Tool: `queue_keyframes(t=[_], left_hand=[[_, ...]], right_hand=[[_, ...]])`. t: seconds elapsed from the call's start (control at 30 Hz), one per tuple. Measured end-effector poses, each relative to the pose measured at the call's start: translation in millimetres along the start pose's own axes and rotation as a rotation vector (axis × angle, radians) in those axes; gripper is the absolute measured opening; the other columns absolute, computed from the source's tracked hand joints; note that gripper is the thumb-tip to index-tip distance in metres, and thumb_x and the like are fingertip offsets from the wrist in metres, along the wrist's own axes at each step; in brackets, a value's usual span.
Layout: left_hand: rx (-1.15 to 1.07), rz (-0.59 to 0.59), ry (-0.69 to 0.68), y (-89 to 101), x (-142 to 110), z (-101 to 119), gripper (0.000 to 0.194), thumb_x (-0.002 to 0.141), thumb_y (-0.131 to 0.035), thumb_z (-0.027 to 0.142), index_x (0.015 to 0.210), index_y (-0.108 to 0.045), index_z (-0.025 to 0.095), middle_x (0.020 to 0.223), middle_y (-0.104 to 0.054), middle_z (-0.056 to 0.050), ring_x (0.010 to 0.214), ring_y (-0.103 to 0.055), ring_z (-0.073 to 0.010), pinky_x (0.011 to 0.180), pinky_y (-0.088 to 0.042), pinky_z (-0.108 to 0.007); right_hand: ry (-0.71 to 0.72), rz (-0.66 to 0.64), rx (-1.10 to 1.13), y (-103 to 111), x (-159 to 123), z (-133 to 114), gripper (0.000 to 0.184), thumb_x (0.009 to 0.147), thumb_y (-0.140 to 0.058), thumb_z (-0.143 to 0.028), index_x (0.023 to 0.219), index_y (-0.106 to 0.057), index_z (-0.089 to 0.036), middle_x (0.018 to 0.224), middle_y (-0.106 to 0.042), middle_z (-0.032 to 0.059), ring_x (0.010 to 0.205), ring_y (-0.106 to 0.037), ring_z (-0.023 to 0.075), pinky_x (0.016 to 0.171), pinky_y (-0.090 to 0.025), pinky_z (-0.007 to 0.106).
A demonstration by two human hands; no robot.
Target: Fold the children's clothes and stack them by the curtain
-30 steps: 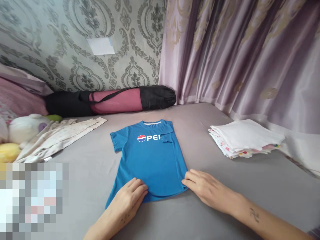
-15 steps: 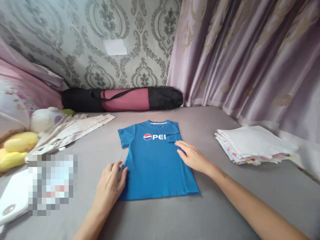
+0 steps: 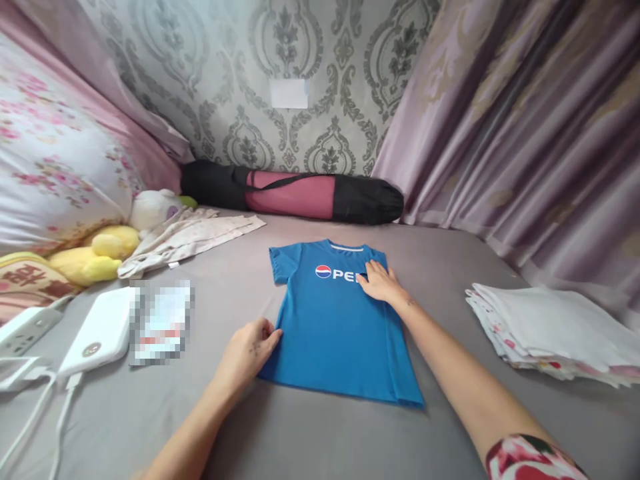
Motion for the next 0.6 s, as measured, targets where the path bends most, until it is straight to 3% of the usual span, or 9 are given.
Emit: queue_keyframes(t=[0.1, 0.2, 0.3, 0.4, 0.5, 0.6], left_hand=[[-0.021, 0.006, -0.007, 2.9, 0.0, 1.0, 0.026, 0.085, -0.048, 0.04, 0.069, -0.055, 0.02, 0.067, -0.063, -0.001, 0.065, -0.057, -0.0165, 0.059, -0.034, -0.026], [-0.116, 0.049, 0.02, 6.7, -1.5, -0.5, 0.02, 0.083, -0.049, 0.037, 0.072, -0.053, 0.02, 0.066, -0.062, 0.0, 0.064, -0.057, -0.0154, 0.06, -0.036, -0.025], [-0.243, 0.037, 0.099, 8.4, -2.5, -3.6, 0.016, 0.081, -0.051, 0.036, 0.082, -0.053, 0.02, 0.062, -0.06, 0.002, 0.06, -0.056, -0.0149, 0.058, -0.037, -0.025], [-0.291, 0.002, 0.125, 9.0, -2.8, -3.4, 0.021, 0.078, -0.054, 0.04, 0.085, -0.053, 0.02, 0.057, -0.056, 0.004, 0.058, -0.055, -0.0155, 0.055, -0.035, -0.025], [-0.282, -0.027, 0.121, 7.0, -2.1, -3.7, 0.023, 0.077, -0.055, 0.042, 0.084, -0.055, 0.02, 0.059, -0.057, 0.003, 0.06, -0.055, -0.0162, 0.056, -0.035, -0.025], [-0.256, -0.054, 0.121, 2.0, -0.2, -7.0, 0.022, 0.079, -0.053, 0.041, 0.085, -0.055, 0.02, 0.062, -0.058, 0.003, 0.063, -0.056, -0.0167, 0.056, -0.035, -0.025]], right_hand=[[0.055, 0.135, -0.002, 19.5, 3.0, -30.7, 0.053, 0.095, -0.041, -0.031, 0.142, -0.042, -0.008, 0.152, -0.036, 0.0191, 0.141, -0.029, 0.031, 0.115, -0.019, 0.05], [0.171, 0.221, 0.139, 27.0, 7.8, -79.3, 0.042, 0.095, -0.042, -0.025, 0.133, -0.053, -0.012, 0.139, -0.053, 0.015, 0.129, -0.045, 0.0258, 0.109, -0.032, 0.037], [0.297, 0.164, 0.291, 24.0, 15.3, -134.5, 0.035, 0.094, -0.044, -0.02, 0.123, -0.061, -0.013, 0.122, -0.065, 0.0106, 0.115, -0.057, 0.02, 0.101, -0.039, 0.028], [0.352, 0.079, 0.388, 20.1, 22.7, -184.4, 0.029, 0.092, -0.047, -0.019, 0.114, -0.066, -0.017, 0.117, -0.068, 0.0078, 0.113, -0.06, 0.0199, 0.099, -0.041, 0.028], [0.318, 0.016, 0.408, 15.8, 27.8, -222.0, 0.027, 0.092, -0.05, -0.022, 0.113, -0.065, -0.015, 0.118, -0.067, 0.0117, 0.115, -0.059, 0.0238, 0.096, -0.044, 0.032], [0.227, -0.002, 0.38, 8.3, 32.8, -244.9, 0.036, 0.089, -0.055, -0.024, 0.122, -0.057, -0.01, 0.125, -0.059, 0.0194, 0.114, -0.06, 0.0285, 0.094, -0.047, 0.037]])
Point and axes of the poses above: each hand's wrist, its own x-axis towards the middle knuckle, its own y-axis out of the back of the hand, z = x × y, the point moved 4 cm from there along x, towards the middle knuckle
